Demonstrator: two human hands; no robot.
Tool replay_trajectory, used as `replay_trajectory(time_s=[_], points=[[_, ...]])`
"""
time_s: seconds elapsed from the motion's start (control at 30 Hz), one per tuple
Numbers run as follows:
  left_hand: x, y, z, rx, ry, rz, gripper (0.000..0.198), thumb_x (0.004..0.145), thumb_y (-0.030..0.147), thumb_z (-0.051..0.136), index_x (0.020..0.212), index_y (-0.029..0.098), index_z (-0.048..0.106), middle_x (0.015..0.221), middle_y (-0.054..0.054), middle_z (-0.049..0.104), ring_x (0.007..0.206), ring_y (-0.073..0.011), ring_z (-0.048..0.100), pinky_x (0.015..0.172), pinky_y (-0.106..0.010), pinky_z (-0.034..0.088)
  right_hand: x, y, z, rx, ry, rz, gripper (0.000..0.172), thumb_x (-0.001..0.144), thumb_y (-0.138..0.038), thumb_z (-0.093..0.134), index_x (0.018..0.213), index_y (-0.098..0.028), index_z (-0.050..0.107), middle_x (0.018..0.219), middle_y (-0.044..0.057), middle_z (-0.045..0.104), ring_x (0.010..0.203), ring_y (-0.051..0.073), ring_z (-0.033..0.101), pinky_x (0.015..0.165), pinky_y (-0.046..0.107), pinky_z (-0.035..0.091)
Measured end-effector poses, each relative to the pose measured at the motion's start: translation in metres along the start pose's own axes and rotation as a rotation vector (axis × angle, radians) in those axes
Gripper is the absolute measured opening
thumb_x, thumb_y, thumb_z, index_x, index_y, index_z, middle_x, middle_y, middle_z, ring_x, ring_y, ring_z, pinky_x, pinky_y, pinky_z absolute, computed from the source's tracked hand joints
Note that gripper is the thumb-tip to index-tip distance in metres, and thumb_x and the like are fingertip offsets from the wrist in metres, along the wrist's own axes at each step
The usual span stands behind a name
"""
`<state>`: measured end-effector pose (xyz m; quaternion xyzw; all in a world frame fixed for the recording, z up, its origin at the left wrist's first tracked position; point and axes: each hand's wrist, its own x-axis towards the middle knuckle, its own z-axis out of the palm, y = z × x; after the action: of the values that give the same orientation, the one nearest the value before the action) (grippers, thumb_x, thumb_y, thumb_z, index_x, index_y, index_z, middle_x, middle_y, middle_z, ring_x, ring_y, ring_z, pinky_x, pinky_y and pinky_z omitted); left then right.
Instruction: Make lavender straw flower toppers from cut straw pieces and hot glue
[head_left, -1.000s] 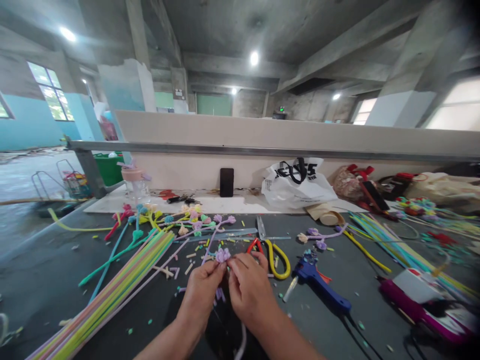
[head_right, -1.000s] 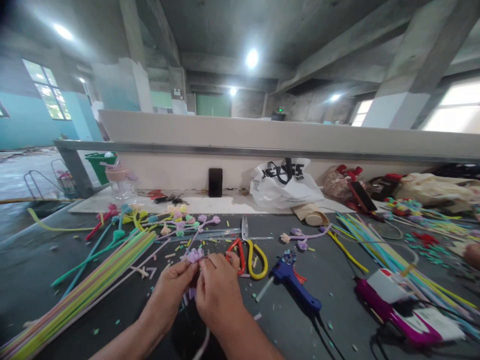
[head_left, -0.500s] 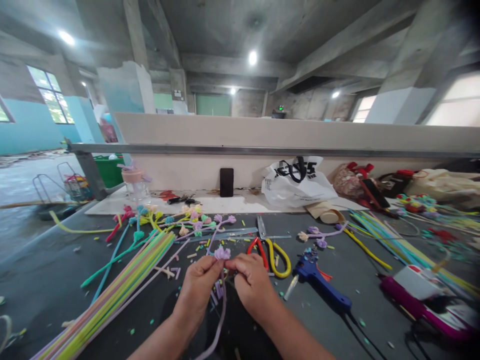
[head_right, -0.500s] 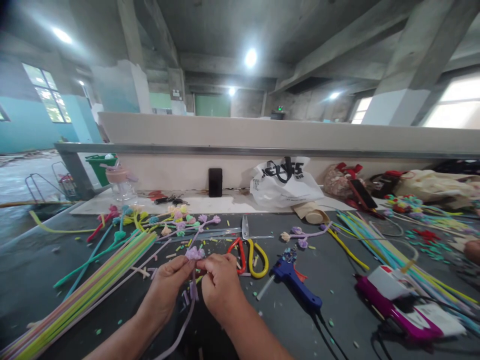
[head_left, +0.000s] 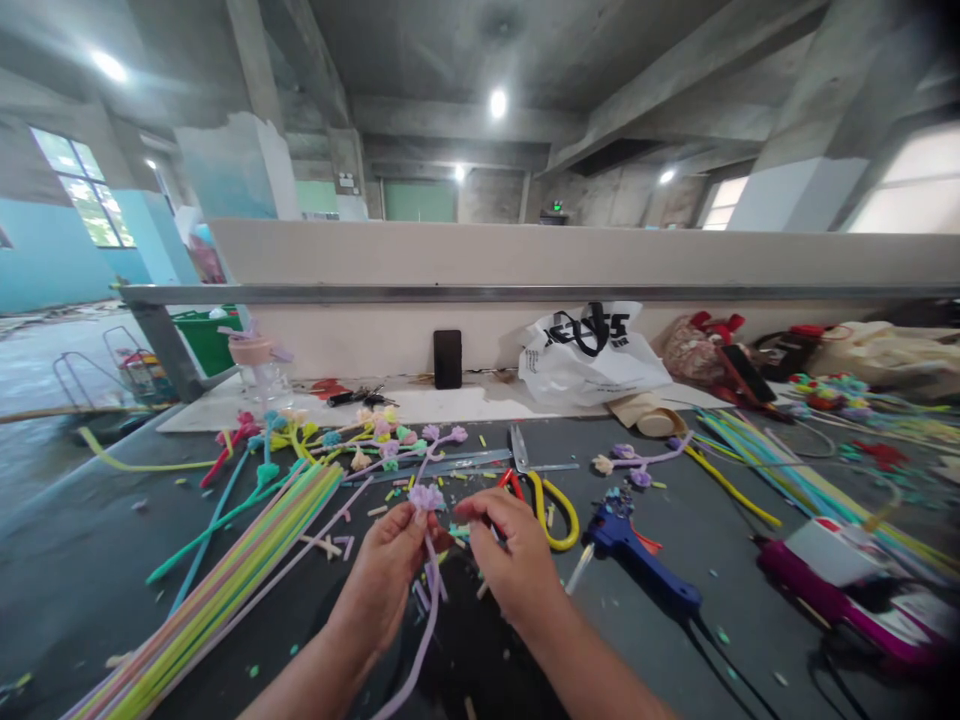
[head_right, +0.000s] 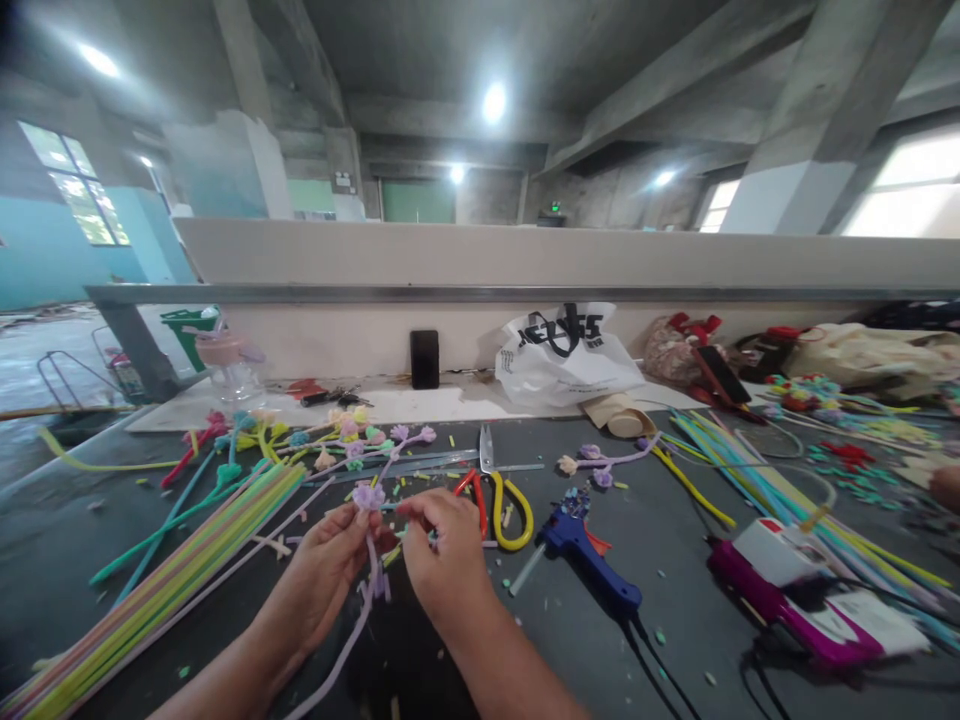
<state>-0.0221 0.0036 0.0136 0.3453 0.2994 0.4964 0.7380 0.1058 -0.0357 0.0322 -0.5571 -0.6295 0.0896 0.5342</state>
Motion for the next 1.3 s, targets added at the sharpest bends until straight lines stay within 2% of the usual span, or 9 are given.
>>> replay_trajectory(time_s=[0.07,0.2,0.33,0.53,0.6,0.73,0.83,1.0,1.3], points=[[-0.004,0.000,0.003,-0.016,-0.073,-0.043,0.024,0.064,0.029,0.075,0.076,0.014,0.061,0.066,0.001,0.060,0.058,-0.0091,0.055,0.060,-0.023,0.049,0.003,0.000,0.000,0.124,-0.049,0.122,0.017,0.071,-0.015,0.052,0.083,-0.016,0.064,0.075,0.004,0.062,0.069,0.017,0.057,0.068,0.031,0.045],[-0.011,0.001,0.004,0.030,-0.254,-0.102,0.023,0.069,0.034,0.069,0.076,0.015,0.059,0.054,0.004,0.051,0.041,-0.0074,0.044,0.040,-0.021,0.040,0.003,0.001,-0.005,0.406,-0.274,0.219,0.041,0.070,-0.015,0.057,0.111,-0.018,0.055,0.086,0.003,0.058,0.071,0.014,0.054,0.066,0.027,0.047],[-0.015,0.003,-0.002,-0.016,-0.344,-0.214,0.024,0.070,0.033,0.069,0.068,0.015,0.054,0.050,0.006,0.042,0.037,-0.0027,0.030,0.036,-0.016,0.025,0.004,-0.002,-0.019,0.501,-0.450,0.130,0.052,0.069,-0.011,0.059,0.119,-0.024,0.050,0.104,0.004,0.055,0.077,0.013,0.055,0.069,0.026,0.048],[-0.011,0.001,-0.010,0.055,-0.520,-0.319,0.024,0.071,0.035,0.069,0.074,0.015,0.056,0.051,0.007,0.036,0.040,-0.0015,0.024,0.040,-0.017,0.015,0.010,-0.012,-0.041,0.291,-0.596,-0.079,0.055,0.068,-0.011,0.063,0.119,-0.028,0.052,0.120,0.005,0.048,0.107,0.020,0.049,0.088,0.032,0.042],[-0.009,-0.001,-0.011,0.111,-0.529,-0.328,0.026,0.070,0.037,0.069,0.076,0.015,0.055,0.051,0.008,0.036,0.039,-0.0011,0.023,0.040,-0.018,0.013,0.011,-0.014,-0.044,0.217,-0.606,-0.104,0.050,0.069,-0.010,0.062,0.115,-0.026,0.055,0.116,0.004,0.050,0.108,0.020,0.049,0.086,0.031,0.043],[-0.005,-0.004,-0.010,0.205,-0.513,-0.319,0.031,0.069,0.041,0.069,0.076,0.017,0.052,0.048,0.010,0.033,0.038,-0.0016,0.021,0.040,-0.018,0.013,0.013,-0.012,-0.040,0.172,-0.596,-0.088,0.032,0.070,-0.012,0.063,0.101,-0.023,0.062,0.102,0.003,0.055,0.089,0.016,0.055,0.071,0.025,0.045],[-0.006,-0.004,-0.007,0.237,-0.515,-0.324,0.030,0.070,0.040,0.068,0.073,0.017,0.049,0.048,0.010,0.031,0.039,-0.0026,0.021,0.040,-0.019,0.013,0.012,-0.008,-0.034,0.128,-0.540,-0.093,0.021,0.068,-0.008,0.062,0.085,-0.021,0.064,0.092,0.001,0.055,0.082,0.014,0.055,0.070,0.024,0.044],[-0.009,0.000,-0.003,0.179,-0.497,-0.364,0.028,0.073,0.036,0.066,0.071,0.016,0.045,0.056,0.007,0.036,0.043,-0.0024,0.023,0.041,-0.019,0.013,0.011,-0.003,-0.027,0.057,-0.483,-0.087,0.022,0.066,-0.001,0.054,0.074,-0.020,0.061,0.081,-0.001,0.055,0.072,0.012,0.054,0.065,0.022,0.043],[-0.010,0.009,-0.005,0.075,-0.520,-0.526,0.028,0.072,0.036,0.067,0.078,0.015,0.049,0.067,0.003,0.044,0.044,-0.0016,0.027,0.045,-0.019,0.013,0.010,-0.002,-0.026,0.044,-0.522,-0.074,0.022,0.064,0.000,0.050,0.071,-0.019,0.058,0.079,-0.001,0.055,0.066,0.011,0.052,0.060,0.022,0.042]])
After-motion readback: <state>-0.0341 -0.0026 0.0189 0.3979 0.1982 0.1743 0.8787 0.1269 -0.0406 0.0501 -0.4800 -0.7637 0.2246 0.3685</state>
